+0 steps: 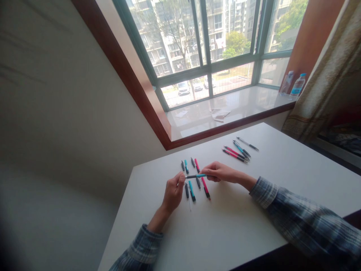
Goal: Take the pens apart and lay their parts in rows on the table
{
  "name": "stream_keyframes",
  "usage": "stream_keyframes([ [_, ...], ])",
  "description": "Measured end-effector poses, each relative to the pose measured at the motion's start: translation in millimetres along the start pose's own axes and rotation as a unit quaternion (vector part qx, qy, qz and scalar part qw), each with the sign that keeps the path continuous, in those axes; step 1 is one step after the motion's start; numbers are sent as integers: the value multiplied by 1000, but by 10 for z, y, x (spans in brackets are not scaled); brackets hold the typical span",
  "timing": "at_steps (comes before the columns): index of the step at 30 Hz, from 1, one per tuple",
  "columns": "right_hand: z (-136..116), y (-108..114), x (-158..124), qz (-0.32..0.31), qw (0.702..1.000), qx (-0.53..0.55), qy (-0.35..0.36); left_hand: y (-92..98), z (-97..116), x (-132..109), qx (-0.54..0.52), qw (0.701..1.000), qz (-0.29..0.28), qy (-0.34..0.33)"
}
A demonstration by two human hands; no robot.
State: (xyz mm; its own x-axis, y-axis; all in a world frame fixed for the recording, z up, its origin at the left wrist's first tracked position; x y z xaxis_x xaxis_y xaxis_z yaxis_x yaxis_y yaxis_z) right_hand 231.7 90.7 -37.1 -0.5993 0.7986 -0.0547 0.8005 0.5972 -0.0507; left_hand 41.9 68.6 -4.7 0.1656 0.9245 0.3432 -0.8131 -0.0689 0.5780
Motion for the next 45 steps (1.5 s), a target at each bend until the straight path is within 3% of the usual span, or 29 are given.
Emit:
stream_keyframes([
  [10,56,-11,-3,-10,999,31,-14,-7,111,0,-12,999,-36,-12],
  [17,6,-128,-43,-60,997,23,-34,-9,90,9,-3,999,-33,-13],
  [31,-62,-142,-38,-28,999,22,-13,-19,99,10,13,999,-32,-24],
  [45,-55,-221,-44,-35,998,58,2,4,152,4,-41,998,-41,-34],
])
Point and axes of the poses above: each hand's wrist, its own x-axis towards the middle knuckle, its own y-axis out of the back of the hand, z = x × y, the point moved 7 cm from there along x, towards the middle knuckle, and after that the axes turned 6 degrees about z, right-handed, at the moved point
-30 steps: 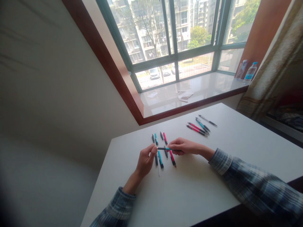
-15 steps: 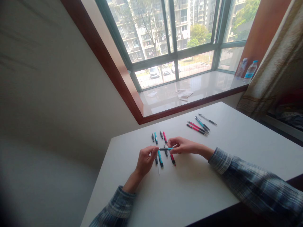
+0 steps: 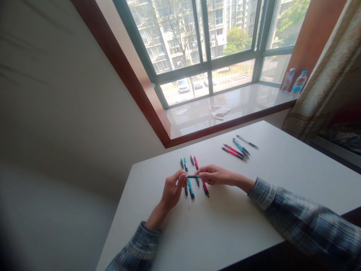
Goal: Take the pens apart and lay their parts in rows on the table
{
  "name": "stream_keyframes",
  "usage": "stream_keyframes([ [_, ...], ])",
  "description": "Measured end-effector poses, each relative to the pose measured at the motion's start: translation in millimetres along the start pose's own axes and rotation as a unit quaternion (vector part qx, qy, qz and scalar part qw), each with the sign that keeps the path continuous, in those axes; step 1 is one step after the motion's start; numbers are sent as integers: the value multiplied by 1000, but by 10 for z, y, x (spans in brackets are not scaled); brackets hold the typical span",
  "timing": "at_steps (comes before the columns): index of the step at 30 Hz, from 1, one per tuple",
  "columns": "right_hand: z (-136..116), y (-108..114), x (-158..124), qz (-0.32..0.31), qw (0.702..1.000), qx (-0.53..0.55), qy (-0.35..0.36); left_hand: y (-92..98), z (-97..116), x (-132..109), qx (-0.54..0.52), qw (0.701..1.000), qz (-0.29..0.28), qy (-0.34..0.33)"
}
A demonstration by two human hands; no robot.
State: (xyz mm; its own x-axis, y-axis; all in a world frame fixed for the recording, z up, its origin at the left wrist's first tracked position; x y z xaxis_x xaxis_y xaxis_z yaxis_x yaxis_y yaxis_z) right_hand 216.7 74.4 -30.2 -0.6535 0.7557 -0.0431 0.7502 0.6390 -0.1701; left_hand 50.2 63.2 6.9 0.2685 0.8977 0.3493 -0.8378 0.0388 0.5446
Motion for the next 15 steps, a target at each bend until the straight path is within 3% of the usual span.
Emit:
stream_keyframes([
  [5,-30,-30,-12,-25,999,-16,14,0,-26,-13,19,1000,7,3],
  [10,7,8,3,-17,998,-47,23,72,-151,-10,10,998,63,28],
  [15,3,6,18,1,1000,17,8,108,-129,13,7,997,77,20],
])
Point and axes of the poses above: each hand's wrist, its own x-axis towards the middle knuckle, its own y-axis out of the back of the hand, z = x × y, the point moved 7 cm from there along x, towards the middle knuckle, and after that the axes turned 6 degrees about z, right-handed, at the moved point
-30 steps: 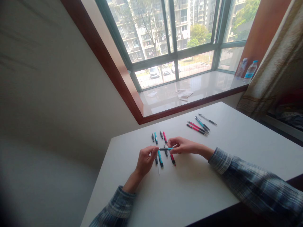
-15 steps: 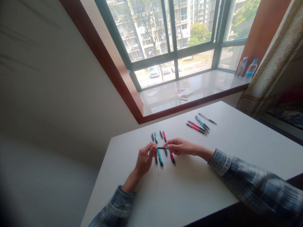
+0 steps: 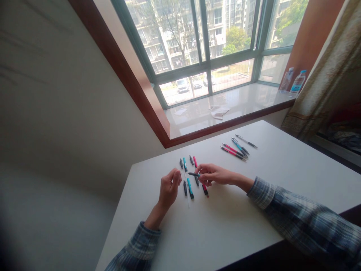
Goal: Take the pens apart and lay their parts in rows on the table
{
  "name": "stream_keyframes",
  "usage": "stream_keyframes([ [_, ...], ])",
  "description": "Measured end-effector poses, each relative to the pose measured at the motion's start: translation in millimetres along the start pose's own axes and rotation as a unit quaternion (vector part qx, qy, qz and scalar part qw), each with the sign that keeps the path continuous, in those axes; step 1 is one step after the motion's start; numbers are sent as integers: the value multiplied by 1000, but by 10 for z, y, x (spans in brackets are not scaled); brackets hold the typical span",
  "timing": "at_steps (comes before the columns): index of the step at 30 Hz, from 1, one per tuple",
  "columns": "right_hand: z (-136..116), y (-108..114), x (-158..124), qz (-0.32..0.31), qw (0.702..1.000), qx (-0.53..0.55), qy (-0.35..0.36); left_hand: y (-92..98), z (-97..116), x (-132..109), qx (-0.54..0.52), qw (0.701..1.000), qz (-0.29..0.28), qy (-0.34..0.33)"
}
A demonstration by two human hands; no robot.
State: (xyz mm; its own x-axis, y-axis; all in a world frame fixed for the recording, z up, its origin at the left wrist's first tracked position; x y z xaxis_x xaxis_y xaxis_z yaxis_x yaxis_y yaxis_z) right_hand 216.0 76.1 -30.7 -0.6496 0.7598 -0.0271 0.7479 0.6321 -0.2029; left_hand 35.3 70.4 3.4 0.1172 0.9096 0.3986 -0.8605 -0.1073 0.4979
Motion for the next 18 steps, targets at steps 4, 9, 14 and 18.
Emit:
stream_keyframes([
  [4,-2,41,-9,58,998,9,-18,-24,148,-4,32,998,-12,-49],
  [9,-79,44,-27,96,993,-61,29,-75,234,-38,52,994,-18,-92],
  [14,-152,-2,-28,134,982,-112,71,-179,316,-102,76,983,-48,-162],
  [18,-181,-22,-31,143,974,-142,103,-229,381,-145,100,972,-61,-204],
])
Point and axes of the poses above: each hand's wrist, its own x-axis towards the middle knuckle, its own y-axis out of the back of the hand, z = x × y, the point moved 7 cm from there along x, towards the middle knuckle, and after that the axes turned 6 degrees about z, right-handed, at the moved point
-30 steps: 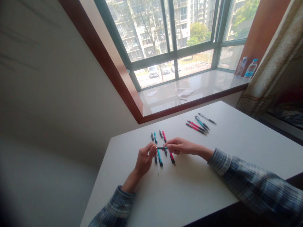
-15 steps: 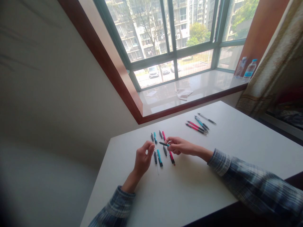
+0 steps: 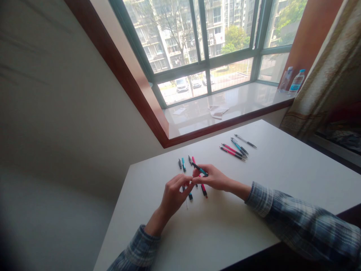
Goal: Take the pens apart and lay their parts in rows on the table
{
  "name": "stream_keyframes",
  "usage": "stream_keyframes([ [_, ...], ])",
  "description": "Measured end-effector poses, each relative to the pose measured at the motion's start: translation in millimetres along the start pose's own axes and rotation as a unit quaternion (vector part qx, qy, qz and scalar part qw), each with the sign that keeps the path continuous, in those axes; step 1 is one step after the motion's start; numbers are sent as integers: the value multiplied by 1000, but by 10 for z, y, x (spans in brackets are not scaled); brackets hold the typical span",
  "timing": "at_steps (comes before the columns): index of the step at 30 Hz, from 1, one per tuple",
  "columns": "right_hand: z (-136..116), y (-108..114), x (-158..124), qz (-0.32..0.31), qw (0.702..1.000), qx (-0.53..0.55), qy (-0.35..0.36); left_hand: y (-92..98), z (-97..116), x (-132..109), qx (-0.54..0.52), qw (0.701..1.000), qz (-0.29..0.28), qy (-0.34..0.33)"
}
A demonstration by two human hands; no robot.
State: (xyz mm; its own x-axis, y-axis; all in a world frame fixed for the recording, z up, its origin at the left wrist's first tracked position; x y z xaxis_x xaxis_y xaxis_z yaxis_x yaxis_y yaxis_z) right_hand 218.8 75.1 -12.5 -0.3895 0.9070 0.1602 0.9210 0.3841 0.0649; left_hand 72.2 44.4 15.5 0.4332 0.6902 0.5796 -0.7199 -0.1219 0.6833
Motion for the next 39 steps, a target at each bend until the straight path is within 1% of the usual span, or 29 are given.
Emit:
stream_keyframes([
  [3,1,9,-5,-8,1000,0,6,4,12,0,-8,1000,4,-5],
  [6,-35,2,-13,-31,999,0,14,14,-2,0,-17,1000,12,0],
  [9,-71,-29,-16,-69,997,-13,16,29,-34,-2,-26,999,28,17],
  [11,-60,-18,-2,-79,996,-36,17,43,-69,-3,-31,998,38,38],
  [13,-23,60,33,-57,995,-76,28,69,-114,-4,-33,996,49,63],
  [15,32,202,79,-5,991,-129,44,104,-157,-3,-33,994,60,85],
  [17,100,372,114,56,978,-193,52,134,-187,3,-35,992,67,99],
  [19,165,503,134,94,961,-254,55,150,-207,13,-38,991,67,108],
  [22,227,569,152,96,944,-310,61,154,-235,38,-43,990,60,118],
  [25,233,557,184,98,932,-344,63,166,-270,59,-50,989,57,130],
  [28,204,532,276,105,923,-365,66,202,-282,52,-56,986,64,142],
  [30,186,537,372,114,919,-371,72,227,-249,32,-54,985,71,145],
  [35,217,639,607,159,912,-371,70,243,-78,-19,-50,984,77,151],
  [39,281,680,669,181,909,-369,74,229,-10,-27,-55,982,77,162],
])
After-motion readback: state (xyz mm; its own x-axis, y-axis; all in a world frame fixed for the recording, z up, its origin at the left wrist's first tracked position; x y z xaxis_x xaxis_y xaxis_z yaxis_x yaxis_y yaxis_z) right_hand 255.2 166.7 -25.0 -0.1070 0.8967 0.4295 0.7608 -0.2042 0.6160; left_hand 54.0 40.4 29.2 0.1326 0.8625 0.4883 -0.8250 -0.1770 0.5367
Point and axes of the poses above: each hand's wrist, its own x-axis towards the middle knuckle, its own y-axis out of the back of the hand, z = x × y, the point moved 7 cm from there along x, towards the middle knuckle, and after that the axes turned 6 degrees about z, right-handed, at the moved point
